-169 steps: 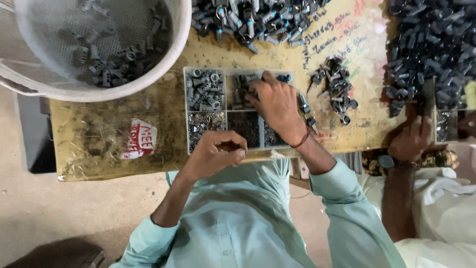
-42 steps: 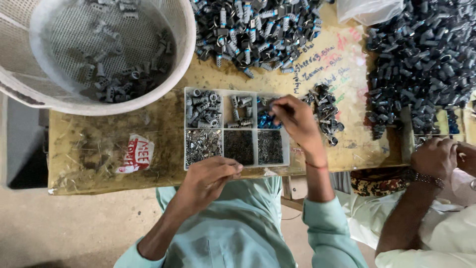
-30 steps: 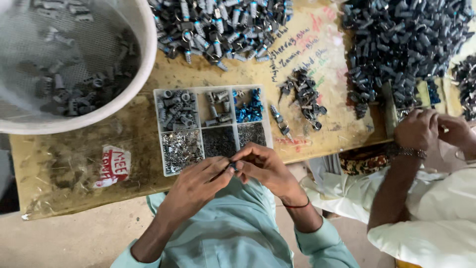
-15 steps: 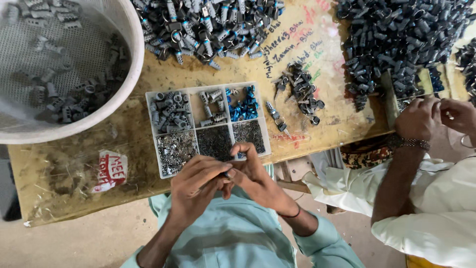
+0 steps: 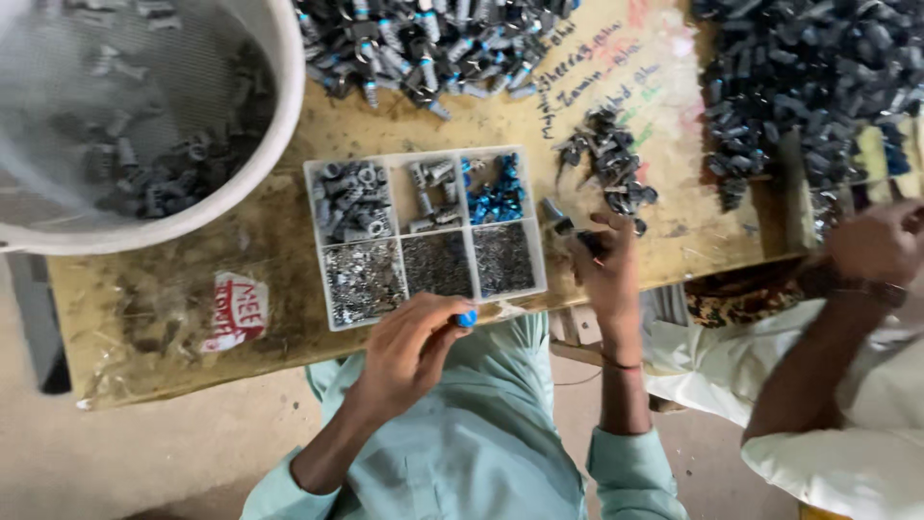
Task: The person assembles small metal fasteners by hand, picking a grey cylindrical part and a small metal ring, then joining them. The person places the assembled units into a compartmentalized tray. A second person works nearby, sorting similar parts into a basket.
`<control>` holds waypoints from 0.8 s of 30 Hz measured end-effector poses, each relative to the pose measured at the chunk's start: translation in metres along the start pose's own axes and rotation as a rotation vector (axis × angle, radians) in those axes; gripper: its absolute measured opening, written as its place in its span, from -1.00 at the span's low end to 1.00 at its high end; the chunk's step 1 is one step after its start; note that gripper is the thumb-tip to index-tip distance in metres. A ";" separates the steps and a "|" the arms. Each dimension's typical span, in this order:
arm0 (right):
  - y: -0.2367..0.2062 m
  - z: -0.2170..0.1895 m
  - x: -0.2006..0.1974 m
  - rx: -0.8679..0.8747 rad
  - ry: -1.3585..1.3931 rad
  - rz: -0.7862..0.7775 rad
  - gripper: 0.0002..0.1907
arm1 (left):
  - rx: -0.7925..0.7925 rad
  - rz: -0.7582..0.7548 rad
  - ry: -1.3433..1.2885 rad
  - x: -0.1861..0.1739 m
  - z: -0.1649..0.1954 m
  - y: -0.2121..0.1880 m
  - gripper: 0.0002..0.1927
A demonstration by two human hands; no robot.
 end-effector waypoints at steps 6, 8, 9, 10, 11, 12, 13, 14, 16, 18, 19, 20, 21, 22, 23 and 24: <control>-0.062 -0.043 0.010 0.017 0.585 0.130 -0.73 | 0.033 0.028 -0.010 0.004 0.000 -0.002 -0.62; -0.092 -0.052 0.027 -0.068 0.651 0.066 -0.59 | 0.037 0.025 -0.011 0.005 0.000 -0.001 -0.62; -0.101 -0.055 0.035 -0.100 0.563 0.089 -0.55 | 0.048 0.028 -0.016 0.004 0.000 -0.001 -0.63; -0.108 -0.057 0.042 -0.129 0.474 0.110 -0.52 | 0.055 0.031 -0.020 0.003 0.000 -0.002 -0.63; -0.111 -0.059 0.046 -0.157 0.386 0.131 -0.49 | 0.043 0.020 -0.004 0.001 0.000 -0.004 -0.63; -0.111 -0.062 0.048 -0.244 0.297 0.104 -0.49 | 0.036 0.010 0.012 -0.003 -0.002 -0.004 -0.63; -0.109 -0.066 0.047 -0.330 0.207 0.077 -0.50 | 0.026 0.001 0.029 -0.006 -0.003 -0.005 -0.63; -0.108 -0.069 0.045 -0.407 0.111 0.049 -0.50 | 0.006 -0.013 0.035 -0.009 -0.003 -0.008 -0.63; -0.103 -0.077 0.039 -0.558 0.111 -0.068 -0.53 | -0.024 -0.042 0.042 -0.011 -0.004 -0.010 -0.64; -0.101 -0.084 0.036 -0.597 0.114 -0.118 -0.55 | -0.077 -0.005 -0.014 -0.011 -0.005 -0.013 -0.61; -0.102 -0.086 0.035 -0.561 0.119 -0.112 -0.57 | -0.102 0.015 -0.042 -0.009 -0.006 -0.013 -0.60; -0.103 -0.089 0.036 -0.525 0.123 -0.106 -0.58 | -0.081 0.028 -0.049 -0.008 -0.006 -0.013 -0.59; -0.105 -0.093 0.037 -0.556 0.080 -0.065 -0.59 | -0.061 0.042 -0.056 -0.006 -0.006 -0.013 -0.59; -0.108 -0.096 0.038 -0.587 0.037 -0.024 -0.60 | -0.040 0.057 -0.062 -0.005 -0.006 -0.013 -0.59; -0.109 -0.099 0.040 -0.619 -0.004 0.016 -0.60 | -0.043 0.060 -0.064 -0.004 -0.007 -0.014 -0.59; -0.109 -0.101 0.041 -0.589 0.006 0.006 -0.61 | -0.047 0.060 -0.065 -0.003 -0.007 -0.015 -0.59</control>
Point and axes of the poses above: each hand's wrist, its own y-axis towards the middle knuckle, its own x-axis out of the palm, z = x × y, the point moved 2 cm from there along y, towards the middle knuckle, and after that the axes turned 14 degrees about z, right-handed, at the moved point
